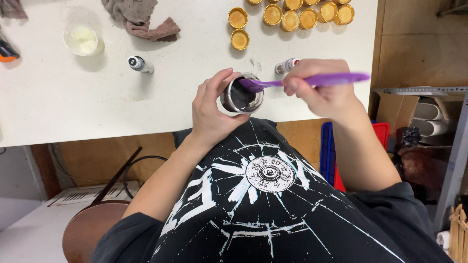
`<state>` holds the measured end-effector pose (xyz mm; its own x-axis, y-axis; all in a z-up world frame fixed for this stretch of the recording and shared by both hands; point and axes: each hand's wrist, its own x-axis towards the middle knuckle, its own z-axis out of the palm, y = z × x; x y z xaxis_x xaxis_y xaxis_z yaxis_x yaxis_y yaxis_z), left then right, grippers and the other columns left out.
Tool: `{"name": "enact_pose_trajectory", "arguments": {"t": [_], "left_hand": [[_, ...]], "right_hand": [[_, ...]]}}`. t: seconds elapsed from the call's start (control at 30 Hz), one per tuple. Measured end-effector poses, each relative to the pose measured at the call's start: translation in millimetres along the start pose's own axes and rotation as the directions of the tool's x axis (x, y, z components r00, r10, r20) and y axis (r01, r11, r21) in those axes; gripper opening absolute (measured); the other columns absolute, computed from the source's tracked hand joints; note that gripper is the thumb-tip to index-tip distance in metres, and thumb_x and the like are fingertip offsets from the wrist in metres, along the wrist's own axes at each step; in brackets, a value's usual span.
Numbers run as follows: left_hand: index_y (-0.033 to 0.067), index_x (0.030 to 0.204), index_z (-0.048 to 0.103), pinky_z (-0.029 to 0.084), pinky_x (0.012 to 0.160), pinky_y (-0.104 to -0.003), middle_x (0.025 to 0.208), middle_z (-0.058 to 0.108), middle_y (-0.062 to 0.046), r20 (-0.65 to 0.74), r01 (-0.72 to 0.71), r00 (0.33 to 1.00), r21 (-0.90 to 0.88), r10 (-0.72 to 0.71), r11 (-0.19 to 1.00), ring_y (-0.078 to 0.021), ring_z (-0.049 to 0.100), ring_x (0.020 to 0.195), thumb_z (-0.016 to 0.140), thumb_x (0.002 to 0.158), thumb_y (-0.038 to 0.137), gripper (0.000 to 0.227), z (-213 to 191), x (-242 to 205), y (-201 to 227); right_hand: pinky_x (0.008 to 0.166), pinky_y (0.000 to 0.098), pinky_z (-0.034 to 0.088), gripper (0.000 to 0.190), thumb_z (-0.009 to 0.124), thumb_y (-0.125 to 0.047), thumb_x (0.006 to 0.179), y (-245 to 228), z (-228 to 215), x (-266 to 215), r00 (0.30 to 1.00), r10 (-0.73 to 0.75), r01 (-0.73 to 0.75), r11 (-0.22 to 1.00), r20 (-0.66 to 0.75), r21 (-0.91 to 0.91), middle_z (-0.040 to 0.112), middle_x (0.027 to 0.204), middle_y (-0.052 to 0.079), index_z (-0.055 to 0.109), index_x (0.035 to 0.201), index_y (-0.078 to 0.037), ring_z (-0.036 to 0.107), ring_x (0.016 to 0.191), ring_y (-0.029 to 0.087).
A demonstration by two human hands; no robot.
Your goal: The person stirs a dark viscous substance in a small container using a purple plastic spoon. They add a small amount of liquid from a silver bottle and continue stirring to blend the contents.
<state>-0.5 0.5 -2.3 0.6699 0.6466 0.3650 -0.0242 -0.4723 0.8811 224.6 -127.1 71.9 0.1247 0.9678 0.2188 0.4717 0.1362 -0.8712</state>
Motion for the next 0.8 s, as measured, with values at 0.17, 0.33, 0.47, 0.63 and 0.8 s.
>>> {"name": "enact_pose_trajectory", "arguments": {"t": [0.17, 0.33, 0.47, 0.63, 0.8], "left_hand": [[0.0072, 0.144, 0.044, 0.056, 0.112, -0.035, 0.134, 0.066, -0.011, 0.027, -0.011, 1.000, -0.058, 0.012, 0.998, -0.0258, 0.064, 0.128, 0.095, 0.069, 0.005, 0.091, -3, -2, 2], [0.0067, 0.143, 0.042, 0.051, 0.112, -0.036, 0.136, 0.067, -0.010, 0.022, -0.075, 0.997, -0.021, 0.075, 0.997, -0.0258, 0.061, 0.128, 0.097, 0.068, 0.005, 0.093, -6, 0, 1], [0.0076, 0.144, 0.043, 0.053, 0.115, -0.035, 0.138, 0.066, -0.009, 0.032, -0.047, 0.998, -0.080, 0.050, 0.996, -0.0261, 0.062, 0.130, 0.098, 0.072, 0.007, 0.091, -4, -2, 2], [0.0078, 0.143, 0.043, 0.051, 0.114, -0.036, 0.138, 0.066, -0.009, 0.037, -0.079, 0.996, -0.080, 0.082, 0.994, -0.0267, 0.062, 0.129, 0.098, 0.069, 0.007, 0.092, -5, 0, 3], [0.0089, 0.140, 0.044, 0.050, 0.112, -0.037, 0.136, 0.067, -0.009, 0.032, -0.131, 0.991, -0.062, 0.134, 0.989, -0.0256, 0.061, 0.127, 0.099, 0.066, 0.007, 0.092, -8, 3, 9]], "right_hand": [[0.055, 0.0264, 0.052, 0.019, 0.058, -0.011, 0.114, 37, 0, -11, 0.977, 0.180, -0.122, 0.908, -0.111, 0.401, 0.068, 0.080, 0.012, 0.064, 0.105, 0.004, 0.066, 0.064, 0.017], [0.049, 0.0279, 0.050, 0.022, 0.058, -0.015, 0.114, 49, 0, -22, 0.954, 0.229, -0.089, 0.831, -0.192, 0.548, 0.065, 0.080, 0.014, 0.062, 0.103, 0.003, 0.066, 0.061, 0.021], [0.047, 0.0277, 0.047, 0.027, 0.057, -0.020, 0.115, 55, 4, -26, 0.923, 0.333, -0.130, 0.739, -0.191, 0.661, 0.064, 0.075, 0.015, 0.062, 0.101, 0.002, 0.064, 0.058, 0.021], [0.045, 0.0277, 0.045, 0.031, 0.057, -0.023, 0.116, 60, 18, -31, 0.908, 0.373, -0.114, 0.656, -0.190, 0.746, 0.062, 0.070, 0.014, 0.062, 0.097, 0.001, 0.061, 0.054, 0.020], [0.046, 0.0278, 0.044, 0.034, 0.052, -0.026, 0.117, 56, 29, -33, 0.912, 0.378, -0.094, 0.575, -0.162, 0.812, 0.062, 0.071, 0.013, 0.060, 0.096, 0.000, 0.057, 0.053, 0.020]]}}
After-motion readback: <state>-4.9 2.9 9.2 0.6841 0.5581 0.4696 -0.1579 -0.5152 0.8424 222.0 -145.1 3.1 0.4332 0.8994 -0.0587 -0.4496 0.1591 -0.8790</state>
